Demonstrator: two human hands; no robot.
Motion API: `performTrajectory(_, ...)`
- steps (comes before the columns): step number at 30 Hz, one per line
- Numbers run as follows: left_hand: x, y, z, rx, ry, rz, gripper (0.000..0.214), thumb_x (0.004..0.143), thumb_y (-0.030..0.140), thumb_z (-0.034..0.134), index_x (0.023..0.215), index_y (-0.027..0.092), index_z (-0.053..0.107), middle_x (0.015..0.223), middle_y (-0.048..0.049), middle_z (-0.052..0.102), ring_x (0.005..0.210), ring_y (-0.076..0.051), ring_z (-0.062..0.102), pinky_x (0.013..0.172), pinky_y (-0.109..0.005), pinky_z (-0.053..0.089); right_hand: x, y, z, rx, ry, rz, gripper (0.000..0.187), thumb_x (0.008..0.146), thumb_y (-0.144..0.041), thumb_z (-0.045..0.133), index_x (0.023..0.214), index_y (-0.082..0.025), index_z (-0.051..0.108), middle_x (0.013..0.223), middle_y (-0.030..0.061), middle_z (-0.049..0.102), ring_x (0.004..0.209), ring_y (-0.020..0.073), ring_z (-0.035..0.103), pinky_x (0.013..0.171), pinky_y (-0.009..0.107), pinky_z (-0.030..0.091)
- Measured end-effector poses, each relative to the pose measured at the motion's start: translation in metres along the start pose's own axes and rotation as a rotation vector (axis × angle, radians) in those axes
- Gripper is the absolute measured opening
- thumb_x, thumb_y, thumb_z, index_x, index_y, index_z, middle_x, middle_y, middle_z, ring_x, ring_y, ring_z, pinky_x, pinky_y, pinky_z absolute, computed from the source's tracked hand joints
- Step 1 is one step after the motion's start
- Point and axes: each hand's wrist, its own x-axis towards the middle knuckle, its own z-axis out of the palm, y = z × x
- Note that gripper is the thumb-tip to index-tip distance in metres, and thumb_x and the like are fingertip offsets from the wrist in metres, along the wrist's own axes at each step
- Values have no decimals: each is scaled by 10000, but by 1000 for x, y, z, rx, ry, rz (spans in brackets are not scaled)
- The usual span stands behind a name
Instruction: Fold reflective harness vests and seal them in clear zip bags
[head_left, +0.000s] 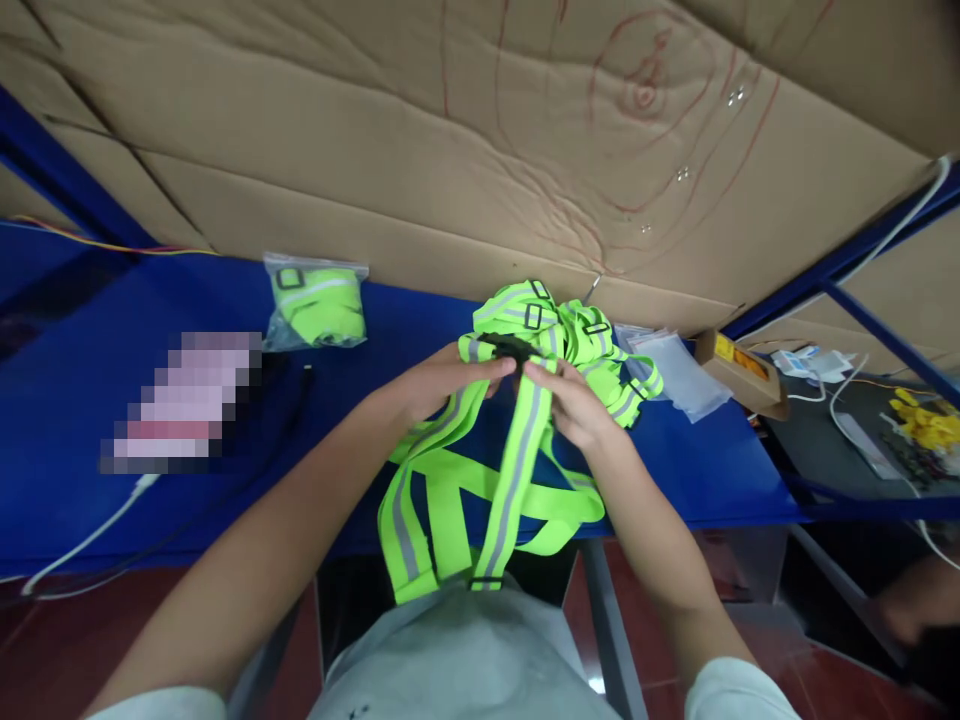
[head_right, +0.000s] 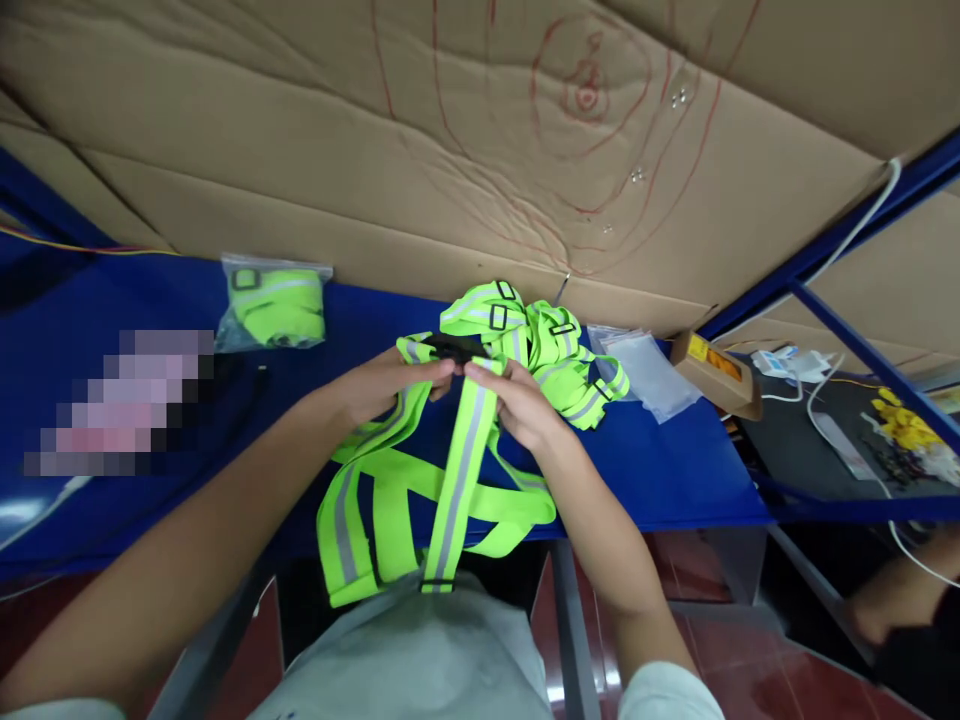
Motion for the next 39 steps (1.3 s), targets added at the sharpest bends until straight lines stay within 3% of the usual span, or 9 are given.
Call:
performTrajectory(3, -3, 0, -1, -111, -166, -94, 491, 669, 505, 949, 946, 147, 758, 801, -80, 732, 720, -197, 683, 679, -307, 571, -2, -4, -8, 89, -13, -8, 463, 712, -564, 898, 928, -193, 724, 825, 48, 763, 714, 185, 708, 658, 301, 611)
performTrajectory(7, -8, -2, 3, -227, -262, -148, 395, 736, 489, 903, 919, 169, 761, 773, -64, 709, 642, -169, 650, 582, -275, 538, -7, -9, -12, 184, -121, 48, 483, 734, -571, 892, 963, -184, 716, 676, -12, 632, 554, 113, 554, 477, 229, 478)
performTrajectory(12, -16, 0, 6, -55, -163, -141, 542, 652, 611, 914, 951, 177, 785, 714, -39, 663, 555, -129, 536, 450, -219, 369, -11, -12, -14, 170, -231, 57, 446, 808, -564, 853, 825, -167, 650, 671, -54, 504, 493, 35, 350, 467, 192, 346)
performTrajectory(18, -17, 12, 5, 349, -216, 110, 381, 770, 461, 871, 1064, 228, 802, 1047, -38, 784, 1060, -252, 696, 898, -293, 548, -14, -18, -24, -208, -120, -78, 470, 848, -616, 792, 816, -154, 713, 738, -1, 644, 603, 65, 555, 593, 211, 473)
performTrajectory(22, -13, 11, 0, 350, -49, 76, 442, 796, 548, 830, 1055, 191, 794, 1038, -47, 791, 983, -255, 712, 890, -322, 547, -12, -14, -25, -393, 11, -184, 484, 876, -646, 737, 874, -165, 790, 776, 46, 748, 674, 152, 699, 678, 298, 581)
performTrajectory(28, -7, 1, 3, 354, -25, 223, 619, 809, 521, 837, 1307, 189, 679, 1291, -99, 728, 1208, -282, 658, 1051, -383, 507, -6, -7, -22, -451, 53, -413, 418, 922, -549, 734, 697, -197, 720, 697, -13, 671, 694, 113, 633, 769, 270, 552)
performTrajectory(32, -9, 3, 7, 237, 124, 153, 746, 716, 502, 913, 1339, 185, 650, 1262, -104, 733, 1155, -280, 676, 1013, -405, 528, -9, -9, -22, -138, -43, -198, 340, 838, -546, 822, 878, -220, 733, 841, -3, 697, 804, 147, 665, 821, 305, 579)
performTrajectory(36, -14, 9, 8, 95, -48, 121, 512, 706, 442, 930, 1109, 178, 757, 1058, -61, 773, 1007, -235, 703, 951, -340, 534, -13, -12, -19, 48, -258, -30, 374, 747, -447, 904, 965, -198, 731, 821, 3, 660, 706, 136, 626, 699, 299, 560)
performTrajectory(39, -18, 13, 5, 46, -123, 70, 489, 671, 415, 947, 1066, 182, 775, 954, -43, 758, 888, -196, 687, 826, -280, 528, -13, -12, -14, 154, -306, -41, 309, 770, -373, 887, 809, -174, 654, 707, -51, 514, 526, 41, 395, 542, 222, 386)
